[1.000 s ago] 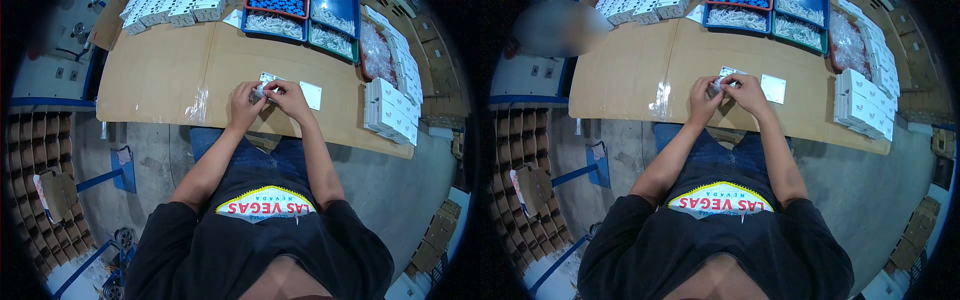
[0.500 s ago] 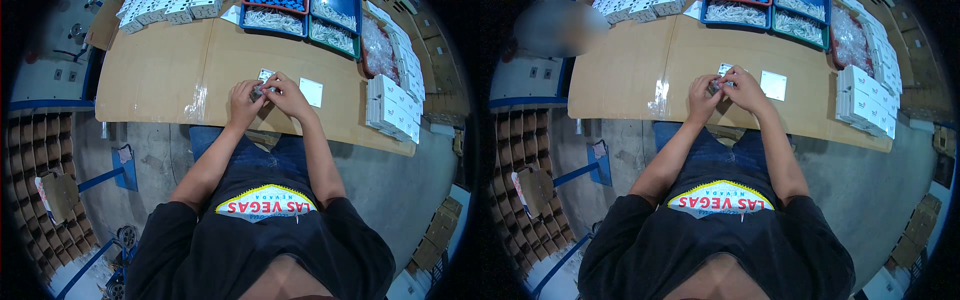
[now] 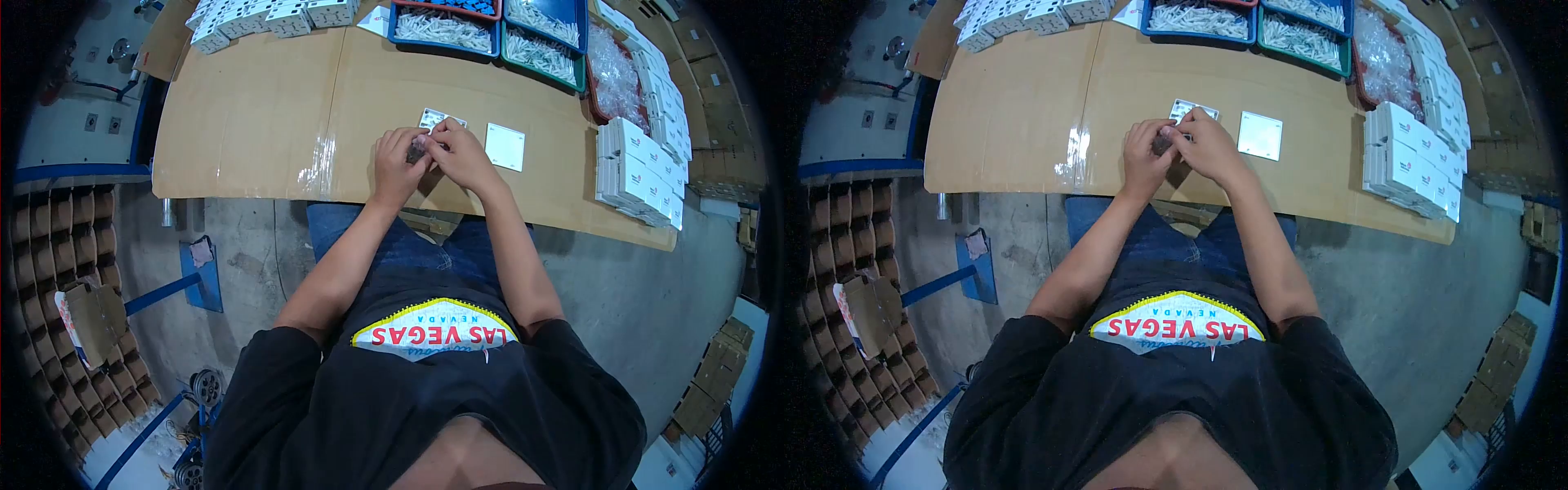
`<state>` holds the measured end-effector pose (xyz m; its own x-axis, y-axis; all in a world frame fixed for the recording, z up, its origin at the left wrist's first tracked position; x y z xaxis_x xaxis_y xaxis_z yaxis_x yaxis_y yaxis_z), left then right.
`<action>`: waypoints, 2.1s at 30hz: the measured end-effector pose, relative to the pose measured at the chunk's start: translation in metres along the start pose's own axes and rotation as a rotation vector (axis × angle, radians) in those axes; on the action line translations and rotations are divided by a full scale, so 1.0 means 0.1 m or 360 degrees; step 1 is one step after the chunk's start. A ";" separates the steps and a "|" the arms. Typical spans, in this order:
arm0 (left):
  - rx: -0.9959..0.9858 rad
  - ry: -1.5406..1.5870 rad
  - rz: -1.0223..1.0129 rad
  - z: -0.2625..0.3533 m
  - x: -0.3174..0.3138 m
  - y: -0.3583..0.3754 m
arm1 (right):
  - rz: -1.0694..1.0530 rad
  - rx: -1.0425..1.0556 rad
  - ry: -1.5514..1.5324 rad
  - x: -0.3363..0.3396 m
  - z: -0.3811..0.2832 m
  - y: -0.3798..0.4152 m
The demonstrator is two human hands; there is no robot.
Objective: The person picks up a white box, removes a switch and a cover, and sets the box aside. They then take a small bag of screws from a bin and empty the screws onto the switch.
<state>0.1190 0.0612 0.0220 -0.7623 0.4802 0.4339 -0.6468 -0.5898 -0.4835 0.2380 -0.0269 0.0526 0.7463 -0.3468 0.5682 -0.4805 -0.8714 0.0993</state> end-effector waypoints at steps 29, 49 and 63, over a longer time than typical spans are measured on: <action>0.0025 0.0183 0.0003 0.00 0.01 -0.01 | 0.0042 -0.0051 -0.0197 -0.12 0.29 -0.03; -0.0036 0.0035 -0.0019 0.00 0.02 0.01 | 0.0160 -0.0138 -0.0304 -0.02 0.32 -0.03; -0.0002 0.0067 -0.0003 0.03 0.03 0.00 | 0.0062 0.0007 -0.0187 -0.04 0.18 0.01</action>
<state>0.1166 0.0611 0.0257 -0.7616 0.5080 0.4024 -0.6480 -0.5884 -0.4836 0.2428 -0.0332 0.0353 0.7762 -0.4184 0.4718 -0.5083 -0.8579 0.0754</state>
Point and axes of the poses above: each hand's wrist, its own y-axis away from the middle knuckle, its own x-axis out of the back of the hand, z = x × y, the point moved 4 cm from there along -y, towards the middle knuckle, and after that the axes turned 3 degrees about y, right-handed, at the moved point
